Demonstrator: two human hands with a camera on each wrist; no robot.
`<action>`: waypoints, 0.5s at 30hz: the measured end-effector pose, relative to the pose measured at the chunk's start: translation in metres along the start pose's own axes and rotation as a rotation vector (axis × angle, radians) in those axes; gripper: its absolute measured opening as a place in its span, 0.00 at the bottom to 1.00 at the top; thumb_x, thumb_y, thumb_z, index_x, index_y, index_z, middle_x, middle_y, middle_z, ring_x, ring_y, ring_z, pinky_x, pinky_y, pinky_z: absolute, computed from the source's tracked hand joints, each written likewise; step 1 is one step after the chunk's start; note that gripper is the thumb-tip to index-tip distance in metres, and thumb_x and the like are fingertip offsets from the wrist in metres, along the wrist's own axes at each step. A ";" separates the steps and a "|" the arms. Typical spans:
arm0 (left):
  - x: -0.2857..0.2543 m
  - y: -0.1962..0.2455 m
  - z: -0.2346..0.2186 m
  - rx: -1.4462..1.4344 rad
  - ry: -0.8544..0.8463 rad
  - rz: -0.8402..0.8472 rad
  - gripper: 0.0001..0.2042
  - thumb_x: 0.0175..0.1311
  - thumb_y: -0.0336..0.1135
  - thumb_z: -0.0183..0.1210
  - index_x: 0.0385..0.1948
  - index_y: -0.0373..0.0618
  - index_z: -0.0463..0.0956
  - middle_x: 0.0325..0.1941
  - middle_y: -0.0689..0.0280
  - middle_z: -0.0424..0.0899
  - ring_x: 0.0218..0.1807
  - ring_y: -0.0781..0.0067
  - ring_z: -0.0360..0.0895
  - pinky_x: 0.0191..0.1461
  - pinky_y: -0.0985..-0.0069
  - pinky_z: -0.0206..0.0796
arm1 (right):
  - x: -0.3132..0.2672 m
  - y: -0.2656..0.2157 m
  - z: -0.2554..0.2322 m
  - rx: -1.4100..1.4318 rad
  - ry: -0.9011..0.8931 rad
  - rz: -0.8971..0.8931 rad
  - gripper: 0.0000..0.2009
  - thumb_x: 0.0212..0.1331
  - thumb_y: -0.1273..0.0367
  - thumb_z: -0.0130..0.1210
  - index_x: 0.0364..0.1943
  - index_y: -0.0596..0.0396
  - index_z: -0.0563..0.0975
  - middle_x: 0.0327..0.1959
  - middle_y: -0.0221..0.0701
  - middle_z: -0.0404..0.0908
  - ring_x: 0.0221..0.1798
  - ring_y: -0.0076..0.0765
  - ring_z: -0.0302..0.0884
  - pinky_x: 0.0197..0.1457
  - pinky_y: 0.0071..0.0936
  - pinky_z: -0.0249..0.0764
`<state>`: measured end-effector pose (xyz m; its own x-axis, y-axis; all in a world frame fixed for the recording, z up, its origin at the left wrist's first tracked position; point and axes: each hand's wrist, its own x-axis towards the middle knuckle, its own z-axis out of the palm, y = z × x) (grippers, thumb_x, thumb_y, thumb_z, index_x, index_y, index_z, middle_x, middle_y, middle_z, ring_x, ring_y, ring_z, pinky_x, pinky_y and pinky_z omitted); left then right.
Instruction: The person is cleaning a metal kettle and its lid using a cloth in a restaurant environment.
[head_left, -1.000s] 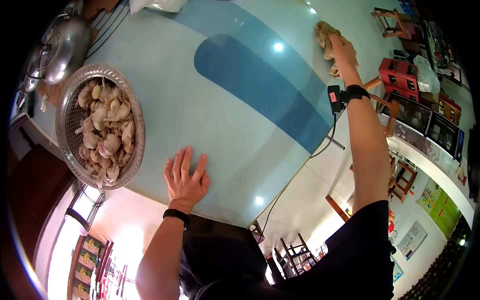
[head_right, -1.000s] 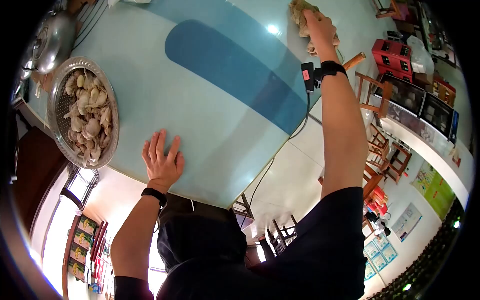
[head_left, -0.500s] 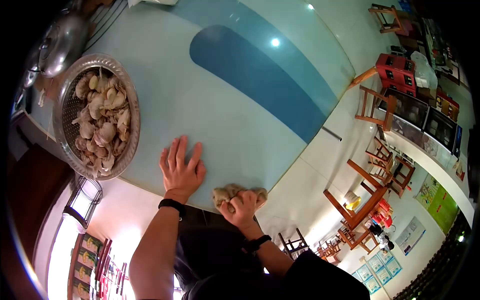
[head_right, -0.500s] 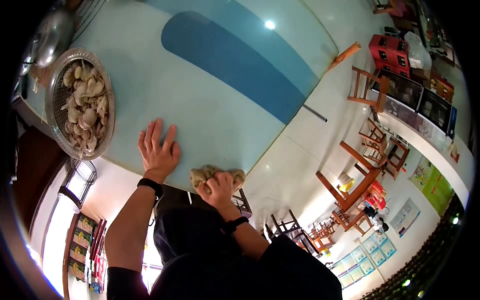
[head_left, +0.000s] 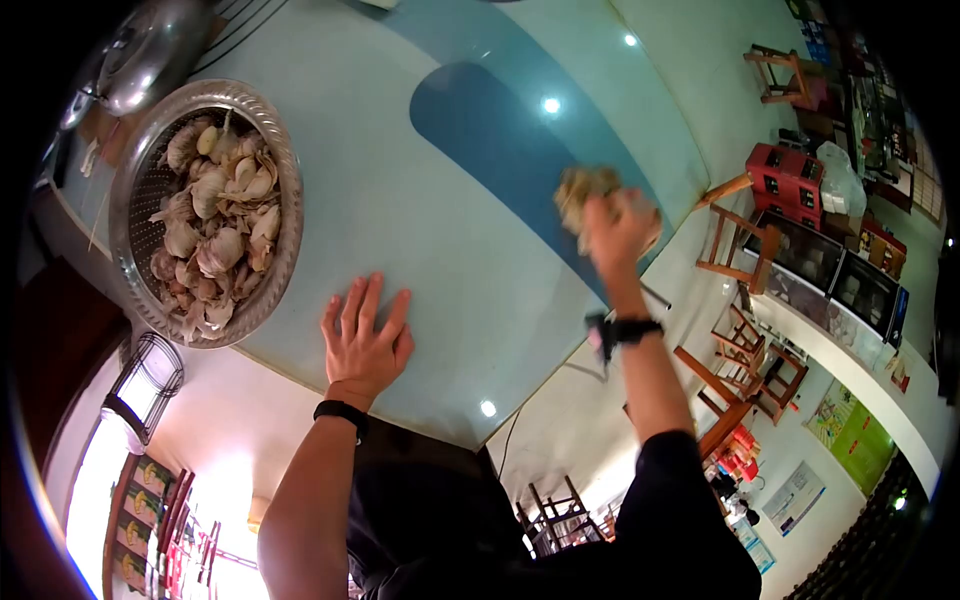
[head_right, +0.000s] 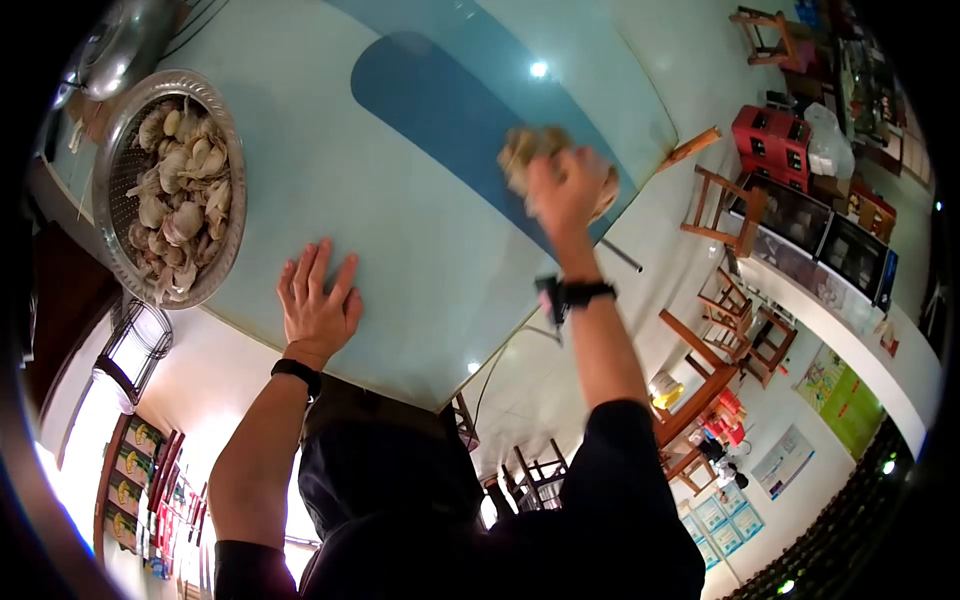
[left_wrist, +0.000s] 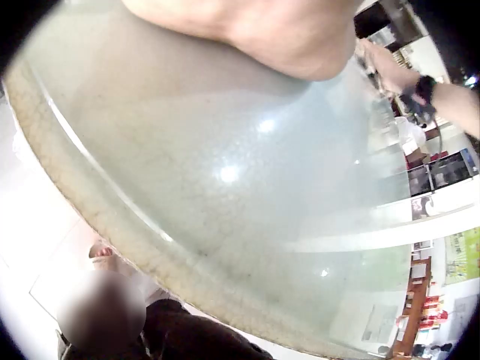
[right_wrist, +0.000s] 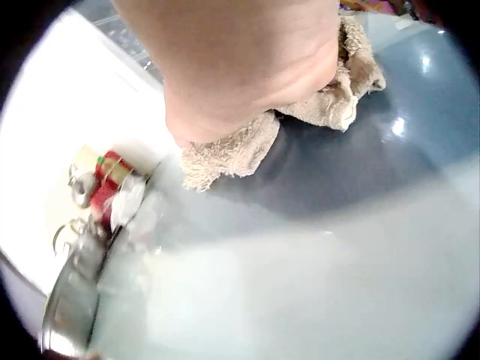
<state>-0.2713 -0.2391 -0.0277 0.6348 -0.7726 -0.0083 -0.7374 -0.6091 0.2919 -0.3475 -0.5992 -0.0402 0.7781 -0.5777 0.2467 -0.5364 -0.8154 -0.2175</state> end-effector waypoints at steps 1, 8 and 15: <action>0.001 0.000 0.000 -0.013 -0.008 0.011 0.21 0.56 0.41 0.54 0.55 0.60 0.70 0.68 0.62 0.60 0.68 0.61 0.55 0.67 0.52 0.46 | 0.036 0.012 0.007 0.124 -0.057 0.223 0.15 0.51 0.56 0.56 0.28 0.54 0.77 0.39 0.41 0.74 0.48 0.52 0.65 0.51 0.44 0.58; 0.000 -0.002 0.000 -0.054 -0.006 -0.017 0.20 0.54 0.41 0.55 0.52 0.62 0.72 0.66 0.62 0.63 0.67 0.63 0.58 0.67 0.53 0.47 | 0.204 0.045 0.041 0.040 0.038 0.589 0.26 0.52 0.49 0.47 0.49 0.50 0.74 0.52 0.42 0.75 0.58 0.53 0.65 0.61 0.54 0.51; -0.001 -0.005 -0.002 -0.081 0.010 -0.036 0.21 0.51 0.41 0.57 0.51 0.63 0.72 0.65 0.64 0.65 0.67 0.65 0.59 0.66 0.55 0.49 | 0.264 0.021 0.051 0.033 -0.240 0.722 0.27 0.55 0.48 0.40 0.53 0.49 0.73 0.52 0.40 0.76 0.57 0.51 0.69 0.60 0.56 0.52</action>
<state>-0.2684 -0.2350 -0.0276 0.6629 -0.7486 -0.0102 -0.6935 -0.6192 0.3683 -0.1367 -0.7668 -0.0273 0.2891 -0.9405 -0.1784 -0.9322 -0.2341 -0.2759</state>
